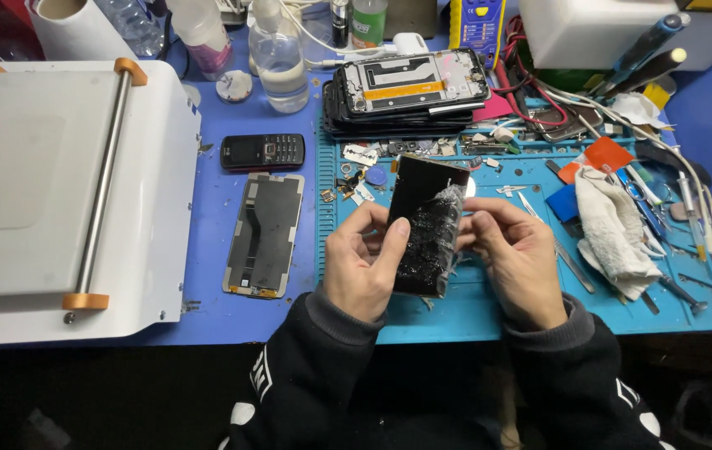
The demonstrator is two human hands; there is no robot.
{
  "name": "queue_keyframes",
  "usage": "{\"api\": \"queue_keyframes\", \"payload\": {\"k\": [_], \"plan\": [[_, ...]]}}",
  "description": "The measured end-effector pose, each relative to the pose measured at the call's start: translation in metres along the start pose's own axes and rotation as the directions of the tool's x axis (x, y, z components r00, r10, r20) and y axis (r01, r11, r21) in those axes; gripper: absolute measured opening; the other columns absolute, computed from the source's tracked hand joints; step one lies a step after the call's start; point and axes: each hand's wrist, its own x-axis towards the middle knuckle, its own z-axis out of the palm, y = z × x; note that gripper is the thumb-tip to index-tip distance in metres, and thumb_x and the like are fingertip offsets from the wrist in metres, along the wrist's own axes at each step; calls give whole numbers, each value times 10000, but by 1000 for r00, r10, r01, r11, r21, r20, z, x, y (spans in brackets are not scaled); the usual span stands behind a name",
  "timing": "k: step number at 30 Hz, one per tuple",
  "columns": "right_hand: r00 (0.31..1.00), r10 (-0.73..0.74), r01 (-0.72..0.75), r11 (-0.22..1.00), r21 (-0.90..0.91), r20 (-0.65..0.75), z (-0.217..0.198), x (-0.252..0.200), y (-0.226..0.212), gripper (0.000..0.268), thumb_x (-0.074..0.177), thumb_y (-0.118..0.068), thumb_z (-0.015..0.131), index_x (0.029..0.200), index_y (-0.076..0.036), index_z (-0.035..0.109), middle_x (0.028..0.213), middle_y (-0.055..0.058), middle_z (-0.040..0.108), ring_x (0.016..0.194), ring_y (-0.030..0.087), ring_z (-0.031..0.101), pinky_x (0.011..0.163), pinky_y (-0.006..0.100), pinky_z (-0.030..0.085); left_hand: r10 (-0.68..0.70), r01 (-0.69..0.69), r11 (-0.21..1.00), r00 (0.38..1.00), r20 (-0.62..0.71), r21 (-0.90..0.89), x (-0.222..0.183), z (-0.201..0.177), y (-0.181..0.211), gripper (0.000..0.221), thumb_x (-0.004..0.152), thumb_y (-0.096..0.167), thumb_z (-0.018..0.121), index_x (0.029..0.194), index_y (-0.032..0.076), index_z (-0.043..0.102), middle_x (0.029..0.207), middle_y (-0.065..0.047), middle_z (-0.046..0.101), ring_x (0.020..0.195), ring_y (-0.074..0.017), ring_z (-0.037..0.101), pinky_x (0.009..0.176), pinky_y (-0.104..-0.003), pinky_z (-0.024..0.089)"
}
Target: Dismantling a smartphone for screen or component repair at a technician's workbench.
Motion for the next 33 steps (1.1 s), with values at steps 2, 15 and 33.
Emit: {"api": "queue_keyframes", "payload": {"k": [2, 15, 33], "plan": [[1000, 15, -16, 1000, 20, 17, -2, 1, 3, 177, 950, -21, 708, 1116, 40, 712, 759, 144, 697, 671, 190, 712, 698, 336, 632, 9, -10, 1000, 1000, -26, -21, 0, 0, -3, 166, 972, 143, 639, 856, 25, 651, 658, -70, 565, 544, -66, 549, 398, -221, 470], [995, 61, -53, 994, -96, 75, -4, -5, -2, 172, 884, -63, 811, 1038, -1, 763, 759, 94, 714, 738, 79, 653, 719, 259, 595, -281, 295, 852, 955, 99, -432, 13, -2, 11, 614, 967, 573, 498, 1247, 40, 613, 1068, -106, 708, 987, -164, 652, 797, -275, 539], [954, 153, -125, 984, -124, 256, 15, -4, -23, 172, 920, -33, 732, 1079, 31, 751, 790, 127, 710, 744, 124, 643, 714, 296, 594, -395, 293, 810, 913, -104, -508, -6, 9, -7, 770, 993, 556, 372, 1476, -45, 377, 1500, -203, 387, 1344, -289, 387, 1152, -410, 269]]}}
